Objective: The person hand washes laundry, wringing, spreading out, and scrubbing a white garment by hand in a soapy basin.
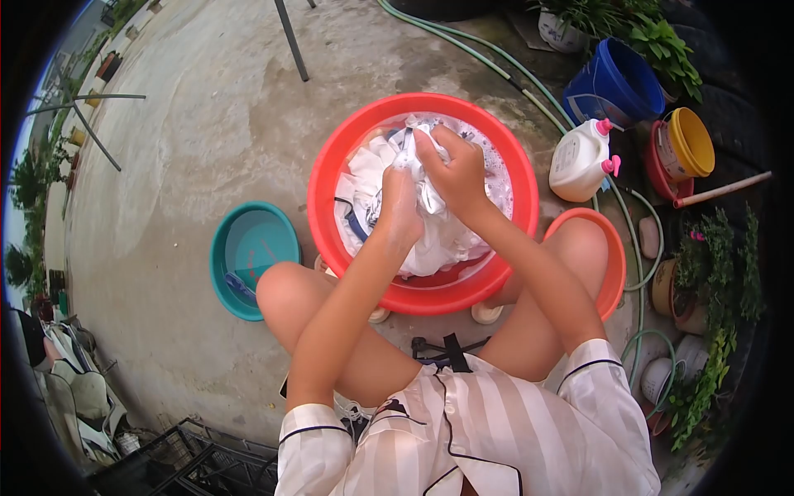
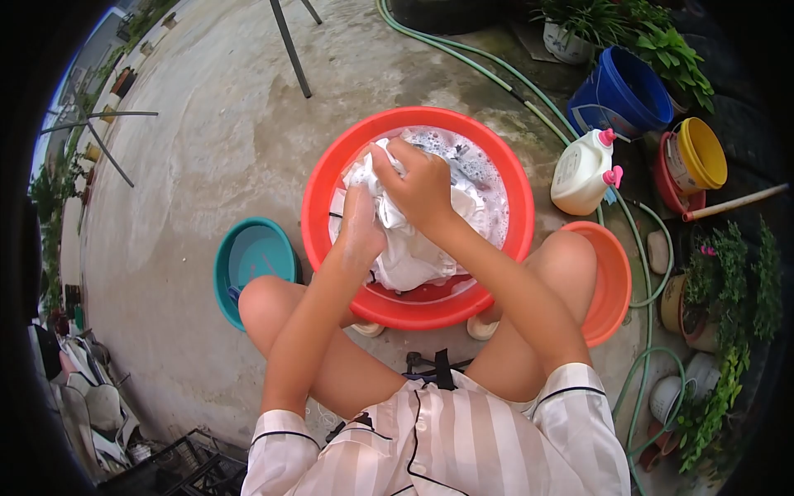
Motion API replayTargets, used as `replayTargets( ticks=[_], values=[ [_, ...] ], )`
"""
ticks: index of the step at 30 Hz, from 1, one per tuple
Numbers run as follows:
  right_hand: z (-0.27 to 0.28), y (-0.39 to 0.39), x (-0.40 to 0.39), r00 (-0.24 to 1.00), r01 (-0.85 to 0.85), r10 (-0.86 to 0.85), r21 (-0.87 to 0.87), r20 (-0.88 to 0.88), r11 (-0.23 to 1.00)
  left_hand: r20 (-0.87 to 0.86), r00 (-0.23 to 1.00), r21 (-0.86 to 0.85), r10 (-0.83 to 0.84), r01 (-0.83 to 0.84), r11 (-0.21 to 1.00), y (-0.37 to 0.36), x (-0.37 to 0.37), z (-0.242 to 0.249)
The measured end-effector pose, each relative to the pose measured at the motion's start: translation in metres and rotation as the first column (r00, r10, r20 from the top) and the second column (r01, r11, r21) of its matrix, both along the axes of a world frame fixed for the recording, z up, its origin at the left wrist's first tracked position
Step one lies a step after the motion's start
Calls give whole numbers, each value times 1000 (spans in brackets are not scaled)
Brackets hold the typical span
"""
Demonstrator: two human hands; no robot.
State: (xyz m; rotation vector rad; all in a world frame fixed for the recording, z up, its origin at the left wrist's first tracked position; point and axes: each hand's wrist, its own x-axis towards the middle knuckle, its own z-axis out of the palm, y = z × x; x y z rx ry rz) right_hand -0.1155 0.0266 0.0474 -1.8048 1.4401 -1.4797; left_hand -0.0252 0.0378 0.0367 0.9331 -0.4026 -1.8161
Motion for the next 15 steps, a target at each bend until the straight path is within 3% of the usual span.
replayTargets(
  ticks=[2,5,6,9,13,15],
  values=[
    [4,19,8,988,-126,112,-135,-110,983,-59,998,-88,0,-5,996,-7,14,-17],
    [5,40,14,871,-421,307,-260,-383,869,-62,998,-82,27,-32,996,-7,14,-13],
    [5,40,14,857,-436,312,-255,-409,863,-62,997,-79,36,-41,996,-6,14,-11],
    [4,23,10,961,-215,167,-218,-219,952,-64,996,-72,62,-66,995,-4,11,-4],
    [7,-5,-5,988,-10,-11,134,156,991,23,998,25,61,-62,998,19,-10,23],
    [2,-4,-7,998,-14,8,87,65,996,11,998,18,65,-65,998,18,-9,22]
  ],
)
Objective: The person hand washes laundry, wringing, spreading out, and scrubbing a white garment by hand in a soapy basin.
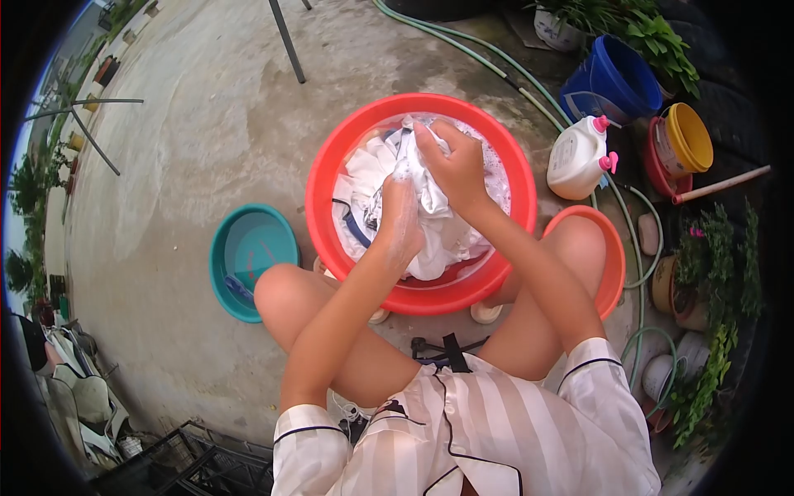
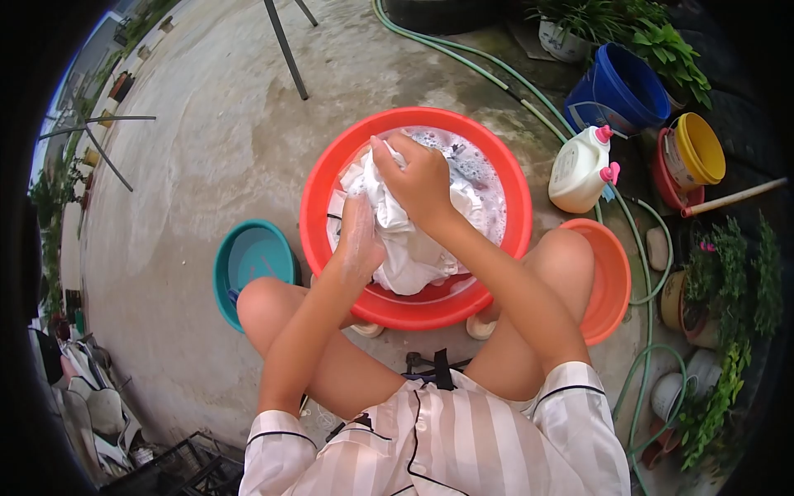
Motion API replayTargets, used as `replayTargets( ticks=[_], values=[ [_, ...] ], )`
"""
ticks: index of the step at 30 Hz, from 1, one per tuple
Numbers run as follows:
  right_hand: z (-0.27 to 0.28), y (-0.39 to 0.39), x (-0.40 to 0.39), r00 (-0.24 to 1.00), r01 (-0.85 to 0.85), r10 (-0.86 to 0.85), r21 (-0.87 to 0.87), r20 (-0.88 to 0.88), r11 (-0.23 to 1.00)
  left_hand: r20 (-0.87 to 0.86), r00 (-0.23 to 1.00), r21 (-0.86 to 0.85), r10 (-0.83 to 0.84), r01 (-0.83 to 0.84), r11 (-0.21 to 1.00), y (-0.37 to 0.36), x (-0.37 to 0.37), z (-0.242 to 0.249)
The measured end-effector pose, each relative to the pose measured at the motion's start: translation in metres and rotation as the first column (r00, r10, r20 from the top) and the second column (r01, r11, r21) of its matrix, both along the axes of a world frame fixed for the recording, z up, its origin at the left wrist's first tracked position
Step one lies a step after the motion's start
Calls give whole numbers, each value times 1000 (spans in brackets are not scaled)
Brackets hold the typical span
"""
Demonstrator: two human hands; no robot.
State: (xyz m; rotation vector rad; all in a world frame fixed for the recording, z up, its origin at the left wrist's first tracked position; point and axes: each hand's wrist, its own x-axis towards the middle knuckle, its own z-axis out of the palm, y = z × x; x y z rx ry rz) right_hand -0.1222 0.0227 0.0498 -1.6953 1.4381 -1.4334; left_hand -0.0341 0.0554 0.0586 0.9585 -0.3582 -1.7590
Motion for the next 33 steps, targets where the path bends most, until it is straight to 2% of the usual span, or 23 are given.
replayTargets(
  ticks=[2,3,4,5,6,7,8,9,10,13,15,18,20,21,22,25,28,29,32,33],
  values=[
    [4,15,8,995,-34,24,-105,-99,994,-10,1000,29,9,-9,1000,-7,7,-8],
    [5,24,13,986,-85,58,-175,-154,981,-93,996,-85,11,-19,996,-5,13,-12],
    [4,33,16,964,-186,131,-231,-232,955,-315,924,-302,-217,119,946,-21,26,-43],
    [3,42,19,929,-286,195,-278,-313,917,-456,761,-530,-463,186,828,-52,42,-92],
    [3,46,20,884,-385,249,-316,-396,867,-478,701,-586,-529,193,787,-57,44,-91],
    [2,45,21,888,-380,247,-318,-387,869,-491,637,-641,-594,198,742,-61,46,-91],
    [2,43,21,893,-374,246,-320,-377,870,-465,737,-537,-491,206,818,-55,44,-94],
    [1,40,21,898,-368,243,-321,-367,873,-417,824,-425,-384,197,884,-43,37,-71],
    [3,36,19,935,-277,188,-287,-302,917,-349,895,-309,-279,171,936,-29,29,-45],
    [4,12,8,993,-37,23,-122,-115,992,-46,999,28,-5,7,1000,-4,7,4],
    [-1,-2,0,999,47,-47,34,6,998,-25,1000,-6,2,-2,1000,-3,0,0],
    [-2,3,4,998,49,-51,-50,-35,998,5,1000,-68,6,-5,998,-4,2,-3],
    [0,20,10,984,-78,49,-166,-170,983,-39,999,-48,5,-7,999,-15,10,-17],
    [2,29,15,971,-164,114,-235,-211,958,33,999,-77,23,-20,997,-23,23,-56],
    [2,35,18,950,-250,174,-299,-258,921,35,999,-95,22,-18,995,-23,23,-56],
    [2,43,22,902,-382,289,-279,-322,881,40,999,-147,18,-12,989,-20,23,-55],
    [4,27,15,979,-160,147,-90,-139,983,45,999,-200,9,0,980,-16,17,-37],
    [8,19,12,995,-99,99,-20,-11,995,25,998,-84,51,-48,995,-14,8,-21],
    [-5,-3,2,987,-5,-12,103,162,995,5,999,-57,45,-45,997,-4,-3,-8],
    [-6,-3,2,992,18,-29,91,125,996,52,997,-53,56,-53,997,-4,-3,-8]
  ],
)
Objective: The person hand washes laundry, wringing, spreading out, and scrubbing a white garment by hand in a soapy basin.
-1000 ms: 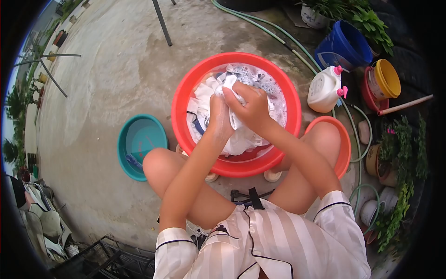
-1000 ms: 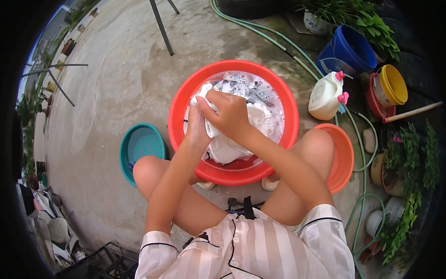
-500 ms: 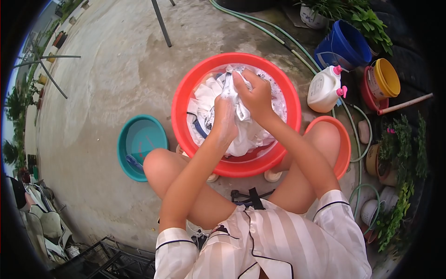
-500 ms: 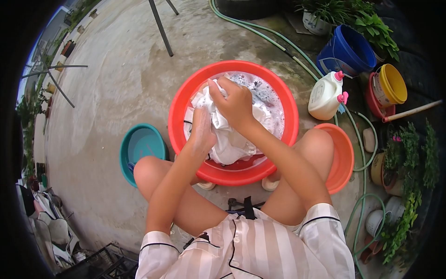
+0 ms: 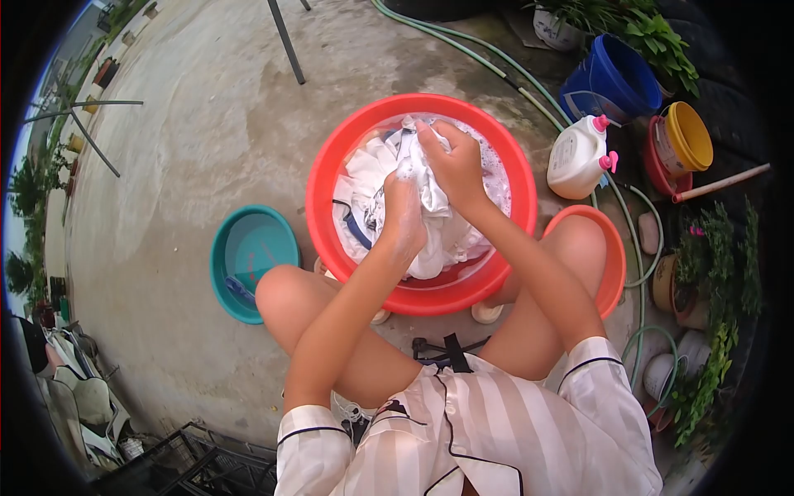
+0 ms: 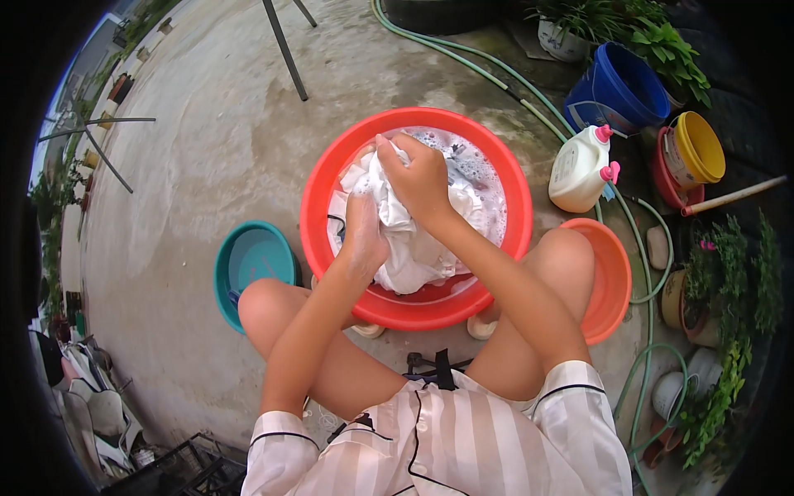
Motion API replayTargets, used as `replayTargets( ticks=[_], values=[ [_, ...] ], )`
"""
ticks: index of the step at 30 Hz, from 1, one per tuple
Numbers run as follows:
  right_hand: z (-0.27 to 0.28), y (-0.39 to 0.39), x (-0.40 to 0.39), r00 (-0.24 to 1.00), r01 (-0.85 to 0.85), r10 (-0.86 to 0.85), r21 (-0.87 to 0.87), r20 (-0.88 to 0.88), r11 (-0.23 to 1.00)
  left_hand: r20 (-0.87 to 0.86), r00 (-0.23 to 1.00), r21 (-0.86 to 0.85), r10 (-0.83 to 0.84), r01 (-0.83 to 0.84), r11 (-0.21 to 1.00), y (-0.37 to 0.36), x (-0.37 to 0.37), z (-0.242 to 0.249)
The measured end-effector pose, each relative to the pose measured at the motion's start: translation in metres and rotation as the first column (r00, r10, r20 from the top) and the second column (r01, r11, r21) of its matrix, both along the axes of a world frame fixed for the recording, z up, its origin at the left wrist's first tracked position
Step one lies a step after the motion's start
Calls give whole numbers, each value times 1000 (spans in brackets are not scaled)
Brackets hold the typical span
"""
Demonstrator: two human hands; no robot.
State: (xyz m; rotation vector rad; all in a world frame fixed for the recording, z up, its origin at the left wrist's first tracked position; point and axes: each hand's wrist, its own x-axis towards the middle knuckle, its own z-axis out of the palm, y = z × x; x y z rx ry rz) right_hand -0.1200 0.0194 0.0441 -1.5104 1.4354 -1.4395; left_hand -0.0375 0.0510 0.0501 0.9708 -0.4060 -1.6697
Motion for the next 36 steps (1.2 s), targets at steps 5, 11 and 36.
replayTargets(
  ticks=[5,11,36],
  values=[
    [8,36,16,956,-222,159,-256,-245,941,-18,1000,-82,-25,23,996,-14,20,-25],
    [8,40,18,928,-302,211,-292,-306,907,-13,989,-113,-146,143,983,-23,32,-37],
    [3,8,1,997,26,-33,-101,-68,994,26,997,46,-75,74,996,1,5,5]
  ],
)
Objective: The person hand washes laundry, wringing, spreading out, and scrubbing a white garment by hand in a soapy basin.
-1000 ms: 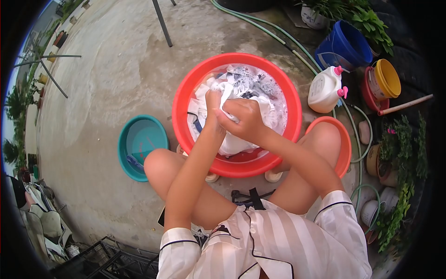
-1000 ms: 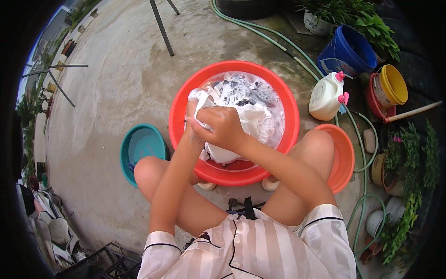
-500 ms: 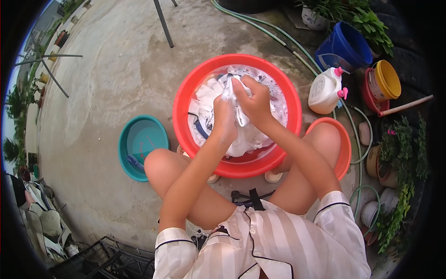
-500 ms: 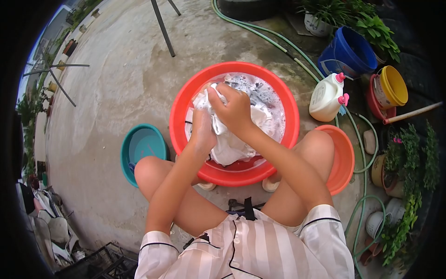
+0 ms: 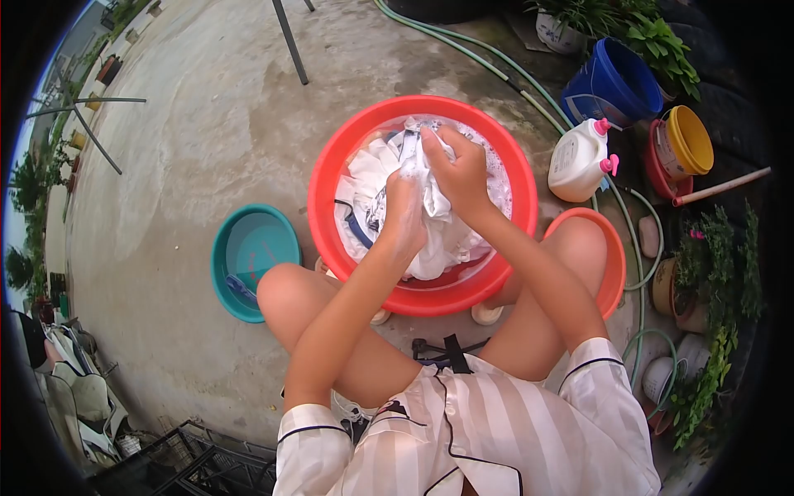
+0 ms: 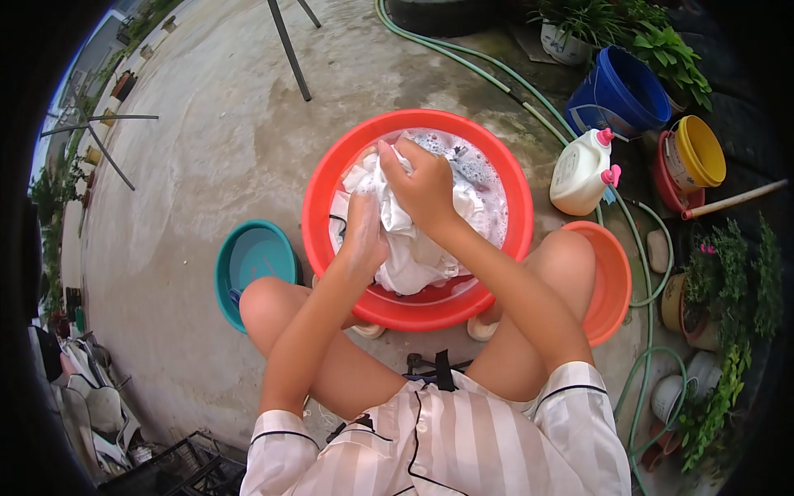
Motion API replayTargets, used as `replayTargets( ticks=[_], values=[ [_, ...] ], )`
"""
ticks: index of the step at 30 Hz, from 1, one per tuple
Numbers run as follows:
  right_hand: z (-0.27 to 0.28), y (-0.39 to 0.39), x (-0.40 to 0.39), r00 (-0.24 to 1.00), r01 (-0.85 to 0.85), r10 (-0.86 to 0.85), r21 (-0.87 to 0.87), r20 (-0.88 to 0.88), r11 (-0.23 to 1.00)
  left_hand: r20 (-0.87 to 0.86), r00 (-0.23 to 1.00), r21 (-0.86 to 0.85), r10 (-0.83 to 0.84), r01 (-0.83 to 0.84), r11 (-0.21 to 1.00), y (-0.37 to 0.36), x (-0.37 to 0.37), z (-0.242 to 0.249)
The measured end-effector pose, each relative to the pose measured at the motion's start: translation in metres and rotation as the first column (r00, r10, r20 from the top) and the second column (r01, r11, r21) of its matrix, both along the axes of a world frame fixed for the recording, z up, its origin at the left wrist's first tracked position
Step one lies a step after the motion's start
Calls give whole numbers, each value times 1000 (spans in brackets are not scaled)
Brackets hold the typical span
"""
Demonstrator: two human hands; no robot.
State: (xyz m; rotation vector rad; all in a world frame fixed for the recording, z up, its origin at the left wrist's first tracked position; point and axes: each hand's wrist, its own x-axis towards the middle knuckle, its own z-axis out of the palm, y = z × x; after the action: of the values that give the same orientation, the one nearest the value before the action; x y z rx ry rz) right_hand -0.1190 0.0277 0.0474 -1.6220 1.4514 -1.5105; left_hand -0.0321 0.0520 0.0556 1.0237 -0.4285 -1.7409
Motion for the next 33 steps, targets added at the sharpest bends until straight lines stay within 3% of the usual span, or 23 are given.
replayTargets(
  ticks=[4,7,8,11,14,15,17,19,21,22,25,29,30,33],
  values=[
    [5,28,10,946,-269,205,-251,-253,930,-98,995,-130,25,-38,991,-12,17,-13],
    [1,43,15,815,-481,301,-287,-495,828,-117,992,-167,39,-59,984,-11,19,-18],
    [3,40,14,827,-481,320,-285,-463,829,-124,991,-180,43,-65,982,-11,19,-19],
    [2,20,7,948,-238,181,-208,-261,949,-147,988,-218,48,-79,973,-10,15,-19],
    [2,-4,-2,994,-98,99,-11,45,995,-54,997,-61,60,-63,996,5,-4,5],
    [1,-8,-5,988,-62,53,64,143,996,-10,1000,-79,12,-13,997,7,-3,1],
    [-5,-7,-6,996,-62,58,62,70,996,80,994,-108,-78,86,990,9,-1,-10],
    [-1,7,-3,996,-82,83,27,-42,996,10,999,-87,-36,36,996,3,3,-8],
    [4,25,5,965,-216,190,-138,-180,967,-65,997,-85,-31,26,996,-11,13,-19],
    [6,32,8,940,-285,229,-212,-254,935,-28,999,-209,-45,39,977,-13,21,-25],
    [4,44,14,841,-445,289,-282,-457,850,-84,995,-190,-47,30,981,-26,26,-32],
    [6,19,6,963,-180,143,-150,-229,972,-109,994,9,30,-30,1000,-8,8,-11],
    [12,13,1,978,-120,117,-5,-174,993,-89,996,27,27,-25,999,-2,4,-8],
    [2,-2,-7,995,-45,56,123,-85,991,-14,1000,10,-16,16,1000,4,-5,-16]
  ],
)
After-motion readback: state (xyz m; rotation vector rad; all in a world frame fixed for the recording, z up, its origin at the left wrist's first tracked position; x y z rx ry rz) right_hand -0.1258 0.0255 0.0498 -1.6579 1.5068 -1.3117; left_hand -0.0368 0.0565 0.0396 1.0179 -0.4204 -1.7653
